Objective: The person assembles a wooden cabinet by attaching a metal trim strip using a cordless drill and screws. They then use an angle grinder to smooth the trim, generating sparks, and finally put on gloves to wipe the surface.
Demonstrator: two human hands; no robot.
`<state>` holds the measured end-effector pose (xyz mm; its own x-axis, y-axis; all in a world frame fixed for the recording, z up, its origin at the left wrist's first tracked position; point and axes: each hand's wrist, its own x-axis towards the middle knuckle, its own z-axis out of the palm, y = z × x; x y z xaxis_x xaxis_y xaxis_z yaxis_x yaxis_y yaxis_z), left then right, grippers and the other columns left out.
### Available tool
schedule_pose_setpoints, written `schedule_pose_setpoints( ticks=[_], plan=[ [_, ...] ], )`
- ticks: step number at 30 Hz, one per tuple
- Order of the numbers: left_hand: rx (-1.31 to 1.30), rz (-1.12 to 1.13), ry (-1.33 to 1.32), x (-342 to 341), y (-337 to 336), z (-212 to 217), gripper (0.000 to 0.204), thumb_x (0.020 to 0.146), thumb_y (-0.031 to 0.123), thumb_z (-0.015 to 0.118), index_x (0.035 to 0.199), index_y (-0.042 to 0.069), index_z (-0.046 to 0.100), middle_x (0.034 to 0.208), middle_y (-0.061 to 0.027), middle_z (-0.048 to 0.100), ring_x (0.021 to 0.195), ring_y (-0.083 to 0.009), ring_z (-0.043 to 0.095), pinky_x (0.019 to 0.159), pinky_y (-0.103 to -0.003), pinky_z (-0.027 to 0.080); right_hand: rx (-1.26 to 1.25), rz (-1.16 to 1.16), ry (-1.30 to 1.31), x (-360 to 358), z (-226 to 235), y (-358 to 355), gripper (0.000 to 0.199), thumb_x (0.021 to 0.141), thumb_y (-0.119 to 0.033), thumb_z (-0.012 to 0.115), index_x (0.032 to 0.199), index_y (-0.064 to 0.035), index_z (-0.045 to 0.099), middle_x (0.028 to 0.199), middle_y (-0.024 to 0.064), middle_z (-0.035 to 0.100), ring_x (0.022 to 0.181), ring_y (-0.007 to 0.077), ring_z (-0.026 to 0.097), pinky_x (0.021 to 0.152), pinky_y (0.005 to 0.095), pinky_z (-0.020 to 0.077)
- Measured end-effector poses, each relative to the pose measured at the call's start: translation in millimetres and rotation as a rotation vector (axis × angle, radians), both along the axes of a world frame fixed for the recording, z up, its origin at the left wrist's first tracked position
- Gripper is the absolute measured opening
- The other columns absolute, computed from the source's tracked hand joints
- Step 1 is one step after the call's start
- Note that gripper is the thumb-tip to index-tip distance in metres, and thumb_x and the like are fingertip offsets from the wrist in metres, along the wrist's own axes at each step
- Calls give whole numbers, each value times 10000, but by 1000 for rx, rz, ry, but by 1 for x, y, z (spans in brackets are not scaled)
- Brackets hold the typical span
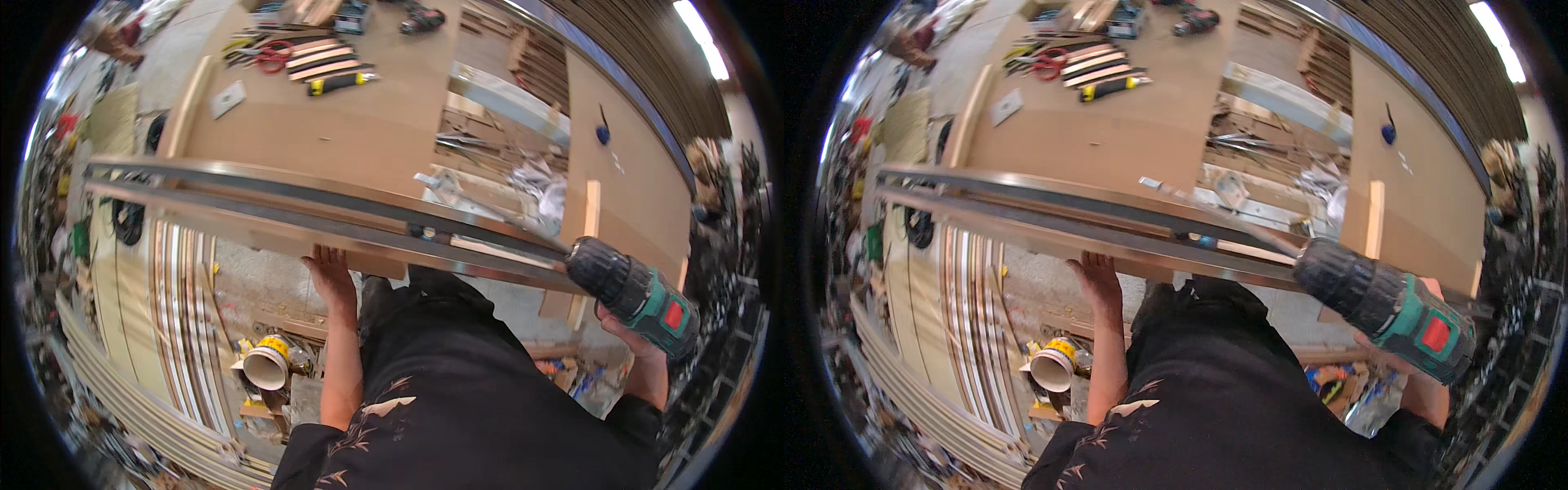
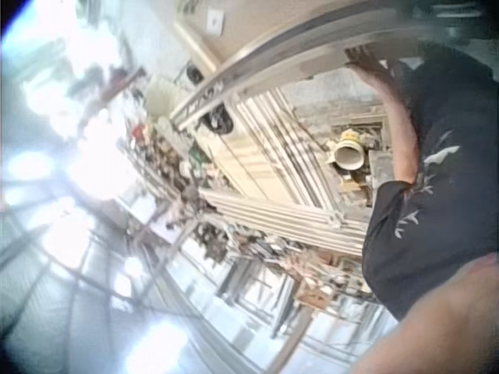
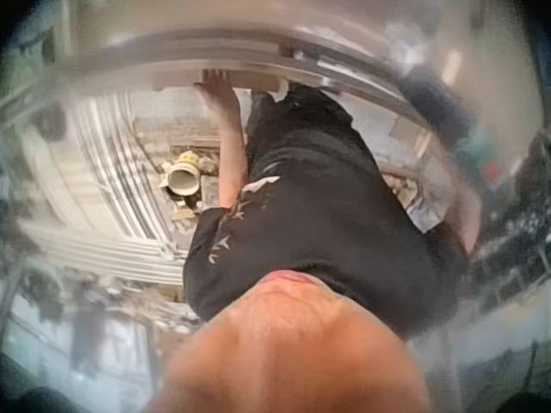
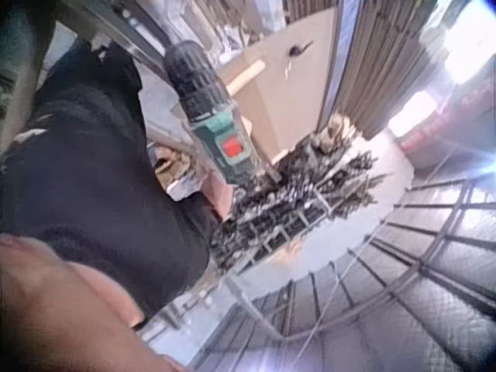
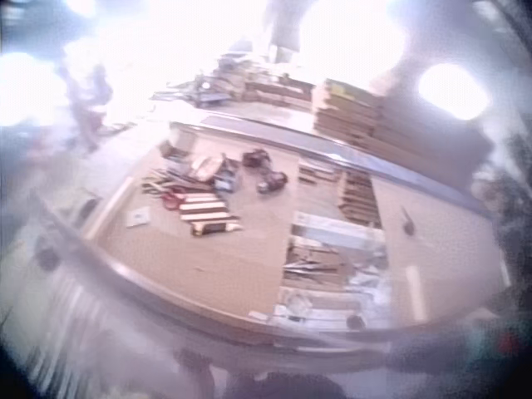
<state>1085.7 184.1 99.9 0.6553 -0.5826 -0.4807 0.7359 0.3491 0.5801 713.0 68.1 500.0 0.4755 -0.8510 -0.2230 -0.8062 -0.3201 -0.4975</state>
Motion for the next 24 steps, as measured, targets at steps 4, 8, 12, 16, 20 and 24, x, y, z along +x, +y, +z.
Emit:
schedule_pose_setpoints(
  ticks=[4,8,12,16,20,24],
  plan=[
    [-530,-93,200,-16,-7,-33,785,1143,624,357,1623,5,409,1637,-162,493,1482,-337,488,1291,-508,350,202,34,98,-35,-3,-20,225,790,-151,847,927,-29,717,836,41,713,753,190,685,687,331,544],
    [-523,-303,19,-31,-33,-41,768,1136,595,360,1680,54,343,1720,-140,394,1540,-326,438,1315,-501,303,179,205,35,-3,-6,-24,225,752,-170,808,898,-5,764,767,121,731,670,265,714,652,351,567],
    [-750,-322,392,-44,-70,-36,748,1160,538,309,1727,57,225,1780,-132,281,1634,-282,307,1360,-486,228,51,231,393,5,-6,-7,192,764,-156,824,873,-18,747,739,108,698,656,246,695,629,333,541],
    [-916,-296,583,-48,-76,-36,699,1179,513,267,1730,85,219,1781,-99,293,1654,-259,262,1380,-473,191,120,-81,184,66,-15,1,194,806,-173,816,837,-30,688,726,84,620,639,210,611,637,339,510],
    [-1153,-60,1388,-58,-89,-80,646,1188,490,317,1711,111,291,1763,-85,336,1639,-246,302,1372,-461,254,396,-72,206,100,-11,-8,438,740,-196,847,1076,45,703,916,170,712,814,326,705,791,368,553],
    [-833,-278,367,-72,-92,-73,585,1182,409,429,1683,116,353,1739,-96,381,1597,-255,388,1350,-454,324,286,93,262,100,-42,-11,579,707,-199,905,1183,60,701,1041,210,762,944,373,758,878,397,581]
  ],
)
